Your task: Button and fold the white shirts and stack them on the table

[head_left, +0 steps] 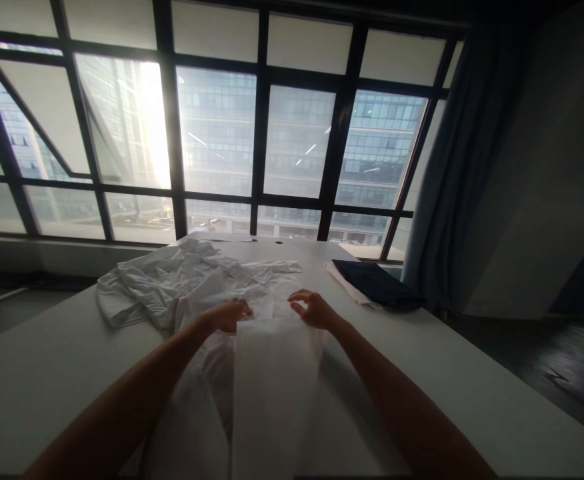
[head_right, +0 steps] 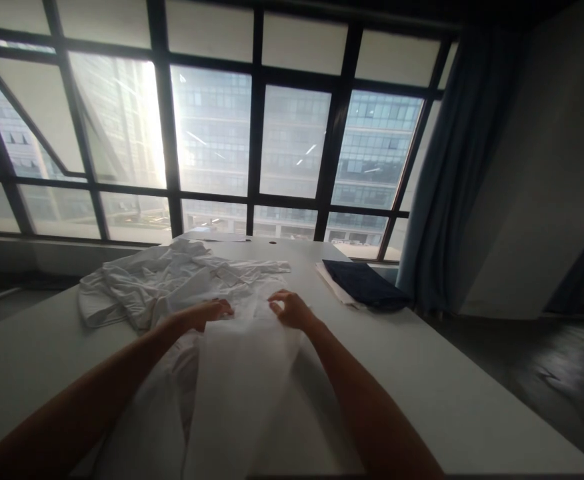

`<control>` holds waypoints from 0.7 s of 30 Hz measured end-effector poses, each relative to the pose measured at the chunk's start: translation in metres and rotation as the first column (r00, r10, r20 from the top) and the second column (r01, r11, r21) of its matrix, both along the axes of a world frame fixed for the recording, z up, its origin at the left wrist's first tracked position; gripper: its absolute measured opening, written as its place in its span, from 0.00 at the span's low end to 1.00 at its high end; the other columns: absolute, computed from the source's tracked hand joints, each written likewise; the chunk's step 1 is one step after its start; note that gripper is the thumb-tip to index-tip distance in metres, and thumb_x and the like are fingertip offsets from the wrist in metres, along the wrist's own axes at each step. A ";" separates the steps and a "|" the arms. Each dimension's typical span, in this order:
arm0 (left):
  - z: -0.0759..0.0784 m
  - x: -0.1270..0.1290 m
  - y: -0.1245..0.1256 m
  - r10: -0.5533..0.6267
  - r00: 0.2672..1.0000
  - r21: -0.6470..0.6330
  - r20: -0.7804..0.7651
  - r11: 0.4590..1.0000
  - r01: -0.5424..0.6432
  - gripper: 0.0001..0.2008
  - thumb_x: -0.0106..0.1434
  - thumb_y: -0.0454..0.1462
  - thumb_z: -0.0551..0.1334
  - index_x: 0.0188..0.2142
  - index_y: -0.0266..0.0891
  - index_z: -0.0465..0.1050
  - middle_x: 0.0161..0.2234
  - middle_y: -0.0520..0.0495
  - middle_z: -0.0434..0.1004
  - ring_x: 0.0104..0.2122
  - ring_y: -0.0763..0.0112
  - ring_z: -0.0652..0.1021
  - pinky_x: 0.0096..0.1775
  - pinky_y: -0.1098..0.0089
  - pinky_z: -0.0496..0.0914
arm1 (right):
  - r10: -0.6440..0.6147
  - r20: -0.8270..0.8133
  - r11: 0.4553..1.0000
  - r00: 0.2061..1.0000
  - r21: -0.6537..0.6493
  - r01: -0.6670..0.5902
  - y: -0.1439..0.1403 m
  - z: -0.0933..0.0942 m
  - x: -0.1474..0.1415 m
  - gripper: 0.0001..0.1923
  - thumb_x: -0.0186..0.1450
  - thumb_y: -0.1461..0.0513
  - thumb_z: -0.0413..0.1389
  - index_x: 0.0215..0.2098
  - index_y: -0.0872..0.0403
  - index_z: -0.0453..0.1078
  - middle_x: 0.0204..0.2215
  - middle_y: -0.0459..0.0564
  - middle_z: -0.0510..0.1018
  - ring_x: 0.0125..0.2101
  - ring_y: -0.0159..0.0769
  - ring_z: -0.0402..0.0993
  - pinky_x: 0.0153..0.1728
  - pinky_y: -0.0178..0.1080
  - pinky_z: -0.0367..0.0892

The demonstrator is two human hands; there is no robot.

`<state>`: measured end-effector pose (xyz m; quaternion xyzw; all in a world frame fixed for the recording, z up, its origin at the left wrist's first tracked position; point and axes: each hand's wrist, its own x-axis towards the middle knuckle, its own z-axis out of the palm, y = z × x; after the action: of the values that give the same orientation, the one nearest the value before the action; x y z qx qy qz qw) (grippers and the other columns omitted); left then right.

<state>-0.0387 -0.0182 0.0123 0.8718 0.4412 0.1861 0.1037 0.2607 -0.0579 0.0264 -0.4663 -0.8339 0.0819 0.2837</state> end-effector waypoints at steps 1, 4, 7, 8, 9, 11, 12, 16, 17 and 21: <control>-0.006 0.008 -0.001 -0.045 0.999 -0.016 0.010 0.999 0.045 0.16 0.48 0.39 0.70 0.39 0.42 0.81 0.42 0.43 0.80 0.45 0.56 0.77 0.49 0.66 0.68 | 0.090 -0.003 0.994 0.996 -0.061 -0.090 -0.003 -0.006 -0.018 0.16 0.67 0.59 0.54 0.49 0.53 0.77 0.46 0.54 0.79 0.42 0.39 0.76 0.47 0.39 0.69; -0.016 0.015 -0.001 -0.120 0.993 -0.068 0.018 0.990 0.121 0.19 0.51 0.43 0.69 0.42 0.41 0.81 0.39 0.43 0.81 0.39 0.58 0.78 0.42 0.67 0.69 | 0.258 0.107 0.957 0.960 -0.163 -0.240 -0.011 -0.017 -0.052 0.28 0.60 0.54 0.63 0.58 0.50 0.71 0.49 0.54 0.77 0.42 0.41 0.76 0.45 0.39 0.69; -0.013 0.010 -0.001 -0.106 0.990 -0.141 0.087 0.983 0.118 0.19 0.49 0.47 0.70 0.39 0.41 0.81 0.30 0.48 0.79 0.30 0.65 0.76 0.32 0.71 0.67 | 0.242 0.204 0.965 0.949 -0.151 -0.214 -0.011 -0.018 -0.054 0.20 0.59 0.58 0.64 0.50 0.50 0.77 0.44 0.52 0.78 0.37 0.38 0.76 0.41 0.37 0.68; -0.011 0.007 -0.001 -0.103 0.988 -0.165 0.114 0.979 0.121 0.19 0.48 0.47 0.70 0.38 0.41 0.81 0.28 0.50 0.78 0.28 0.66 0.76 0.31 0.72 0.67 | 0.226 0.215 0.970 0.950 -0.139 -0.200 -0.010 -0.016 -0.050 0.13 0.60 0.62 0.62 0.44 0.51 0.80 0.41 0.51 0.79 0.36 0.36 0.76 0.40 0.35 0.67; -0.008 0.004 -0.001 -0.107 0.985 -0.193 0.137 0.972 0.132 0.20 0.47 0.48 0.71 0.37 0.41 0.82 0.27 0.50 0.78 0.27 0.67 0.75 0.29 0.73 0.66 | 0.209 0.221 0.974 0.953 -0.130 -0.184 -0.009 -0.014 -0.044 0.09 0.61 0.65 0.60 0.38 0.52 0.81 0.38 0.50 0.79 0.34 0.35 0.75 0.39 0.34 0.67; -0.003 -0.001 0.000 -0.138 0.975 -0.269 0.173 0.946 0.181 0.19 0.46 0.48 0.71 0.36 0.41 0.82 0.26 0.50 0.78 0.27 0.68 0.75 0.29 0.73 0.67 | 0.164 0.211 0.982 0.964 -0.132 -0.139 -0.006 -0.011 -0.032 0.08 0.60 0.69 0.59 0.33 0.54 0.80 0.34 0.49 0.79 0.32 0.33 0.75 0.37 0.33 0.65; -0.001 -0.003 0.000 -0.156 0.969 -0.307 0.191 0.928 0.210 0.19 0.46 0.47 0.71 0.36 0.40 0.82 0.26 0.50 0.78 0.27 0.68 0.75 0.30 0.72 0.67 | 0.147 0.192 0.982 0.970 -0.147 -0.120 -0.006 -0.011 -0.027 0.07 0.60 0.68 0.60 0.35 0.54 0.80 0.34 0.49 0.80 0.32 0.33 0.74 0.36 0.33 0.65; 0.002 -0.006 -0.003 -0.149 0.947 -0.327 0.284 0.913 0.242 0.20 0.46 0.47 0.71 0.37 0.40 0.82 0.28 0.48 0.80 0.28 0.66 0.77 0.33 0.69 0.71 | 0.165 0.094 0.979 0.982 -0.139 -0.151 -0.011 -0.018 -0.032 0.13 0.59 0.58 0.66 0.43 0.52 0.79 0.36 0.48 0.79 0.32 0.33 0.74 0.35 0.33 0.64; 0.003 -0.005 -0.005 -0.134 0.942 -0.302 0.306 0.925 0.230 0.20 0.47 0.48 0.71 0.38 0.40 0.82 0.28 0.48 0.81 0.29 0.65 0.78 0.33 0.69 0.71 | 0.167 0.090 0.981 0.982 -0.113 -0.156 -0.013 -0.020 -0.038 0.10 0.59 0.58 0.65 0.39 0.53 0.79 0.35 0.48 0.79 0.31 0.32 0.73 0.35 0.33 0.64; 0.016 -0.001 -0.013 -0.083 0.935 -0.191 0.344 0.969 0.156 0.20 0.50 0.48 0.69 0.39 0.38 0.81 0.32 0.45 0.82 0.33 0.60 0.79 0.37 0.65 0.73 | 0.138 0.060 0.990 0.989 -0.023 -0.137 -0.015 -0.018 -0.052 0.04 0.60 0.65 0.63 0.26 0.55 0.76 0.30 0.47 0.77 0.27 0.29 0.69 0.31 0.33 0.61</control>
<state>-0.0400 -0.0317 0.0283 0.8365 0.3806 0.2754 0.2821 0.2083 -0.0725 0.0082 -0.4128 -0.8715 0.0949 0.2472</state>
